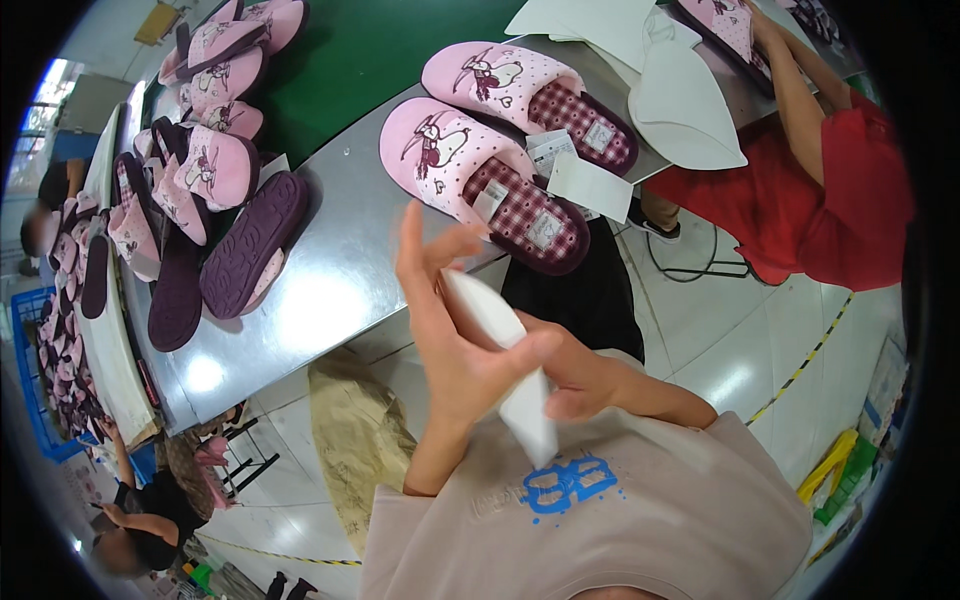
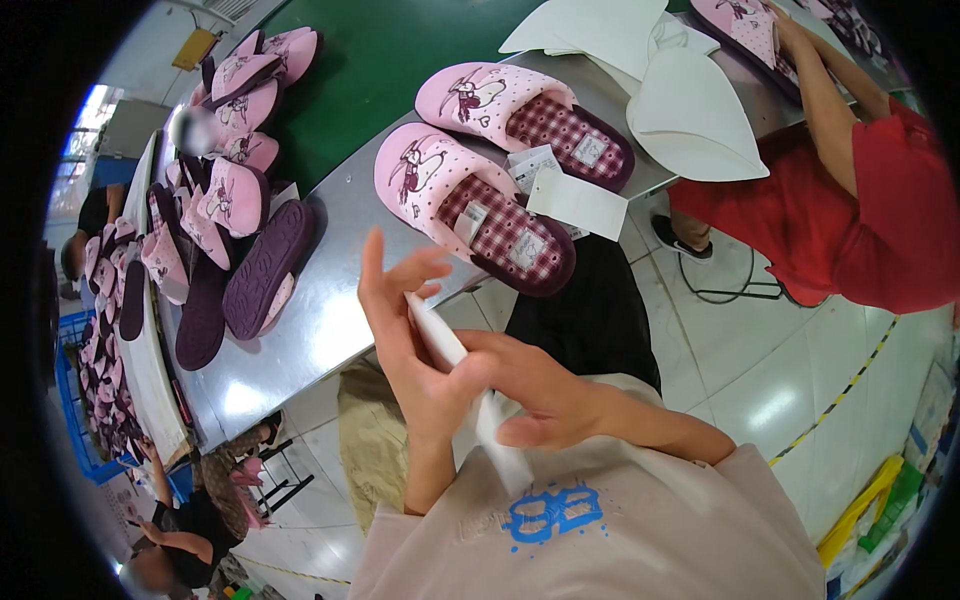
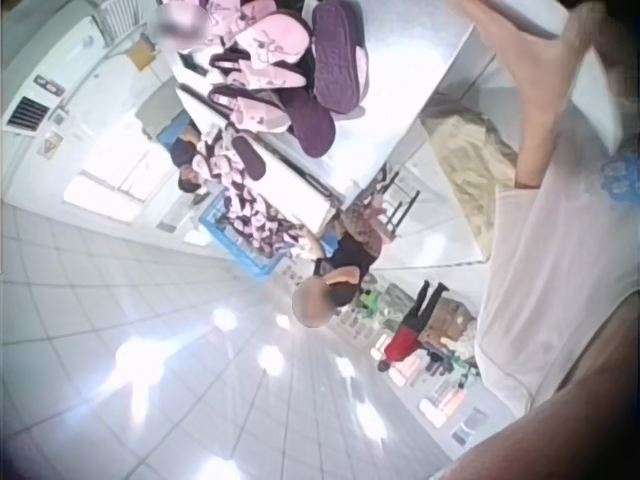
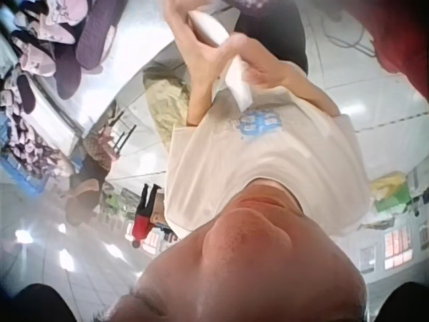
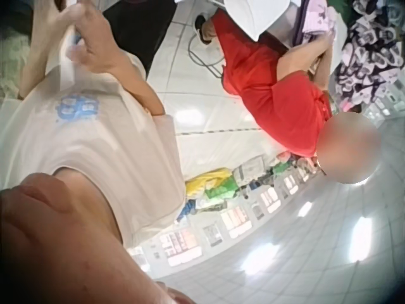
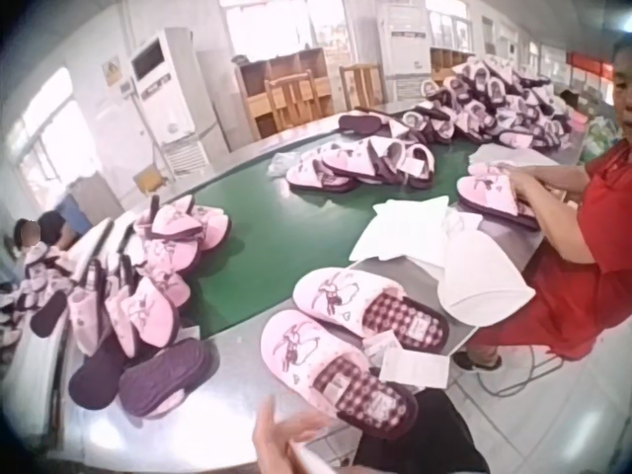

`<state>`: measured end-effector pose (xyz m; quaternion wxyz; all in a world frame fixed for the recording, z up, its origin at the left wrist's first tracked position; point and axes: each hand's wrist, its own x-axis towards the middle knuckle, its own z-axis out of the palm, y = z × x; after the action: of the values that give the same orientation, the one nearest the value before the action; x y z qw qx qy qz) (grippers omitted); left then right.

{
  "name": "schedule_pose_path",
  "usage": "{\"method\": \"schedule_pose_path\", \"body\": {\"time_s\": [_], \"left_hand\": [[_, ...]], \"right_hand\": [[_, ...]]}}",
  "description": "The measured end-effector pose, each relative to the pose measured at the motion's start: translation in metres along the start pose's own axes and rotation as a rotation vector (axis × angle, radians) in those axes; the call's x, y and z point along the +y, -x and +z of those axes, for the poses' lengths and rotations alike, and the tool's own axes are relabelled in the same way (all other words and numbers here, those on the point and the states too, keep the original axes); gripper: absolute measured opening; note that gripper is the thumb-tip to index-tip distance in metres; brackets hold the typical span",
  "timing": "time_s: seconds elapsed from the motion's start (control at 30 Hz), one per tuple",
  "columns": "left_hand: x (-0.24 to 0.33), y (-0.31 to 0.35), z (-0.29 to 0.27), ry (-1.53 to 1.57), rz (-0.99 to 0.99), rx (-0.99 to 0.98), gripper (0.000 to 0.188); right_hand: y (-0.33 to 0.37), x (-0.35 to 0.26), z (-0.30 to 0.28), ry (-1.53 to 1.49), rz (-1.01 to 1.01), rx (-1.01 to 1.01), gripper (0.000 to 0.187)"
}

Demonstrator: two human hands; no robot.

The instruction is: The person inserts white paper inserts into pink cartoon-themed slippers on a factory table. The person repeatedly picks up slippers, places paper inside, and sets them aside, while a coworker performs similar actions nearby.

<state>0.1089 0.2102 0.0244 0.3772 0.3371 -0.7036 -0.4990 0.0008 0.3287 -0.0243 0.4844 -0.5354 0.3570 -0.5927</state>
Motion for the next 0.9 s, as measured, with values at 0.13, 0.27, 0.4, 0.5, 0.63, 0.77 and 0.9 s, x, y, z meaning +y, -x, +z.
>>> {"method": "schedule_pose_path", "body": {"time_s": [0.13, 0.27, 0.4, 0.5, 0.63, 0.77, 0.9], "left_hand": [[0.014, -0.004, -0.007, -0.12, -0.125, 0.089, 0.075], [0.015, -0.013, -0.029, 0.012, -0.323, 0.093, 0.052], [0.021, -0.015, -0.031, 0.341, -0.352, -0.17, 0.047], [0.006, -0.018, -0.026, 0.615, -0.222, -0.358, 0.066], [-0.005, -0.007, 0.005, 1.046, -0.184, -0.207, 0.09], [-0.018, -0.011, -0.007, 1.199, -0.104, -0.115, 0.07], [-0.005, -0.027, -0.014, 0.929, -0.131, 0.264, 0.053]], "right_hand": [[0.009, -0.024, -0.009, -0.142, 0.246, -0.079, 0.086], [0.01, -0.042, -0.015, -0.101, 0.522, 0.225, 0.037], [0.019, -0.034, -0.033, -0.205, 0.442, 0.432, 0.041], [0.015, -0.036, -0.038, -0.289, 0.45, 0.343, 0.044], [-0.001, -0.028, -0.029, -0.481, 0.442, 0.277, 0.046], [-0.014, -0.042, -0.023, -0.252, 0.483, 0.359, 0.034], [-0.004, -0.027, -0.045, 0.454, -0.303, 0.553, 0.03]]}}
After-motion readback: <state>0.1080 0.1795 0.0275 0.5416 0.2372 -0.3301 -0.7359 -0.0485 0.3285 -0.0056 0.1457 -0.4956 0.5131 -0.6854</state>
